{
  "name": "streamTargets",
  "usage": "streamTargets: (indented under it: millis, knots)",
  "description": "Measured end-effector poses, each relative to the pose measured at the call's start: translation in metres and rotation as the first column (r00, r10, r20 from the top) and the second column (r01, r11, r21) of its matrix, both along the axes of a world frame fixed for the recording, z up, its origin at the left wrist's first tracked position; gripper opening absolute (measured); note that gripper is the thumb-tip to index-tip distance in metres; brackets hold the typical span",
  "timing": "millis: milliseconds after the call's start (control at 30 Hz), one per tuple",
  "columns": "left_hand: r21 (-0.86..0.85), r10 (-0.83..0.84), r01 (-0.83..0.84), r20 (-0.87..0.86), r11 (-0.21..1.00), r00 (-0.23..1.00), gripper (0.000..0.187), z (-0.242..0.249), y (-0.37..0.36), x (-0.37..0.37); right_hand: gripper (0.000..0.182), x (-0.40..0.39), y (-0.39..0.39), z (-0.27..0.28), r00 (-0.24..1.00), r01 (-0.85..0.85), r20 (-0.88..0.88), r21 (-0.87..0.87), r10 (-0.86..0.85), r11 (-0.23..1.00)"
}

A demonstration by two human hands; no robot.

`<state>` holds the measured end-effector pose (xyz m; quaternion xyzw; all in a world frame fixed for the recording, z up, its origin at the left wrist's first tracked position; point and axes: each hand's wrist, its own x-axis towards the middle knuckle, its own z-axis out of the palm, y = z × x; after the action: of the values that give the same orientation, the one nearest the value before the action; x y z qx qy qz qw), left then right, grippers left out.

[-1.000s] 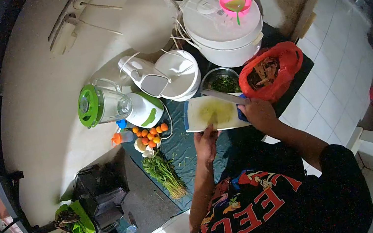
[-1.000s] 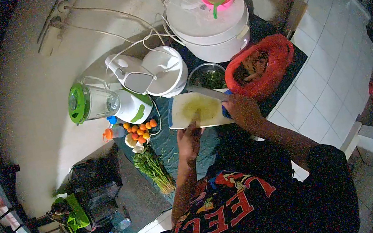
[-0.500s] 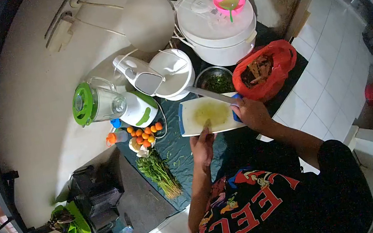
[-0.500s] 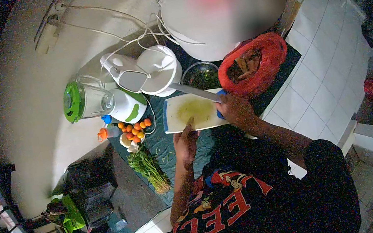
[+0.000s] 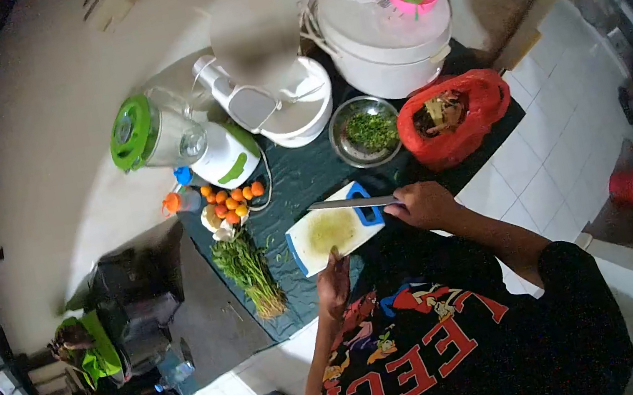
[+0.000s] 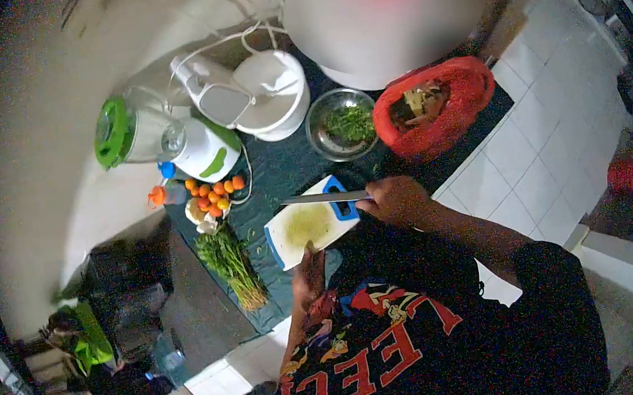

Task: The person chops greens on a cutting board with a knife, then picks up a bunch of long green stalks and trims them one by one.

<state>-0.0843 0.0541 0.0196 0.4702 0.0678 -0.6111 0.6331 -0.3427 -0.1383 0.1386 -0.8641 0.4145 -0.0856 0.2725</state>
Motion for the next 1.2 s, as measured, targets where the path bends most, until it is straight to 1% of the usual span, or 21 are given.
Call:
streamTargets:
  millis: [67, 133, 167, 200, 233, 267, 300, 333, 400, 467, 500, 533, 600, 667, 767, 900, 967, 1067, 1100, 1133, 1200]
  knots:
    - [-0.057, -0.004, 0.001, -0.047, 0.998, 0.999, 0.034, -0.062, 0.021, 0.006, 0.048, 0.002, -0.002, -0.01, 0.993, -0.115, -0.034, 0.07, 0.117, 0.991]
    - [-0.094, 0.088, -0.09, -0.02, 0.992, 0.996, 0.035, -0.058, 0.01, -0.009, 0.048, 0.007, 0.002, -0.03, 0.988, -0.15, -0.02, 0.012, 0.15, 0.989]
    - [0.07, -0.15, 0.132, 0.425, 0.989, 0.893, 0.035, -0.047, 0.004, -0.014, 0.048, 0.011, 0.004, -0.04, 0.989, -0.147, -0.008, -0.048, 0.147, 0.988]
    - [0.325, -0.41, 0.249, 0.717, 0.912, 0.564, 0.037, -0.041, 0.0, -0.017, 0.048, 0.017, 0.005, -0.045, 0.983, -0.183, -0.005, -0.045, 0.183, 0.982]
    - [0.328, -0.393, 0.218, 0.716, 0.919, 0.577, 0.037, -0.048, -0.004, -0.018, 0.046, 0.022, 0.006, -0.048, 0.987, -0.155, -0.049, -0.002, 0.155, 0.988]
    - [0.276, -0.219, 0.08, 0.521, 0.958, 0.825, 0.038, -0.054, -0.009, -0.018, 0.044, 0.028, 0.007, -0.052, 0.988, -0.122, -0.094, 0.037, 0.125, 0.992]
    - [0.257, -0.003, -0.07, 0.272, 0.964, 0.962, 0.04, -0.058, -0.013, -0.013, 0.044, 0.033, 0.008, -0.056, 0.984, -0.147, -0.092, 0.038, 0.15, 0.988]
    - [0.261, 0.018, -0.092, 0.274, 0.961, 0.962, 0.04, -0.046, -0.016, -0.005, 0.042, 0.038, 0.011, -0.06, 0.991, -0.103, -0.077, 0.068, 0.108, 0.992]
    - [0.347, -0.314, 0.205, 0.293, 0.915, 0.903, 0.038, -0.022, -0.011, 0.008, 0.039, 0.045, 0.018, -0.073, 0.995, -0.074, -0.063, 0.105, 0.081, 0.992]
    - [0.374, -0.31, 0.197, 0.271, 0.906, 0.911, 0.037, -0.046, 0.0, 0.018, 0.036, 0.052, 0.021, -0.093, 0.994, -0.107, 0.019, -0.003, 0.107, 0.994]
    - [0.268, -0.256, 0.174, 0.311, 0.948, 0.915, 0.032, -0.062, 0.011, 0.022, 0.036, 0.054, 0.022, -0.102, 0.993, -0.116, 0.018, -0.005, 0.116, 0.993]
    - [0.156, -0.198, 0.152, 0.345, 0.976, 0.917, 0.027, -0.064, 0.016, 0.025, 0.036, 0.057, 0.023, -0.109, 0.99, -0.128, 0.048, -0.022, 0.129, 0.991]
    - [0.123, -0.18, 0.143, 0.374, 0.982, 0.91, 0.023, -0.058, 0.024, 0.038, 0.037, 0.06, 0.028, -0.12, 0.987, -0.143, 0.075, -0.034, 0.145, 0.989]
    - [0.091, -0.164, 0.139, 0.406, 0.986, 0.899, 0.021, -0.041, 0.029, 0.056, 0.037, 0.069, 0.033, -0.125, 1.0, -0.021, -0.014, 0.049, 0.022, 0.999]
    - [0.188, -0.221, 0.132, 0.616, 0.973, 0.756, 0.021, -0.017, 0.03, 0.085, 0.037, 0.083, 0.039, -0.12, 0.987, 0.043, -0.156, 0.071, -0.032, 0.997]
    - [0.221, -0.302, 0.205, 0.704, 0.953, 0.643, 0.022, -0.017, 0.03, 0.13, 0.04, 0.089, 0.056, -0.108, 0.975, 0.059, -0.22, 0.065, -0.043, 0.996]
    - [0.388, -0.45, 0.25, 0.847, 0.887, 0.283, 0.026, -0.002, 0.017, 0.145, 0.043, 0.093, 0.06, -0.102, 0.953, 0.024, -0.302, 0.165, 0.027, 0.986]
    - [0.405, -0.453, 0.252, 0.874, 0.879, 0.175, 0.027, 0.011, 0.002, 0.157, 0.045, 0.088, 0.078, -0.105, 0.988, -0.039, -0.144, 0.076, 0.05, 0.996]
    - [0.307, -0.34, 0.233, 0.934, 0.923, 0.113, 0.021, 0.015, -0.005, 0.156, 0.047, 0.085, 0.08, -0.104, 0.983, -0.043, -0.169, 0.15, 0.068, 0.988]
    - [0.289, -0.326, 0.246, 0.938, 0.925, 0.121, 0.021, 0.004, -0.011, 0.158, 0.047, 0.086, 0.081, -0.1, 0.982, -0.031, -0.183, 0.135, 0.056, 0.99]
    - [0.055, -0.109, 0.291, 0.979, 0.955, 0.171, 0.02, -0.015, -0.021, 0.162, 0.044, 0.091, 0.087, -0.099, 0.936, -0.012, -0.344, 0.201, 0.082, 0.98]
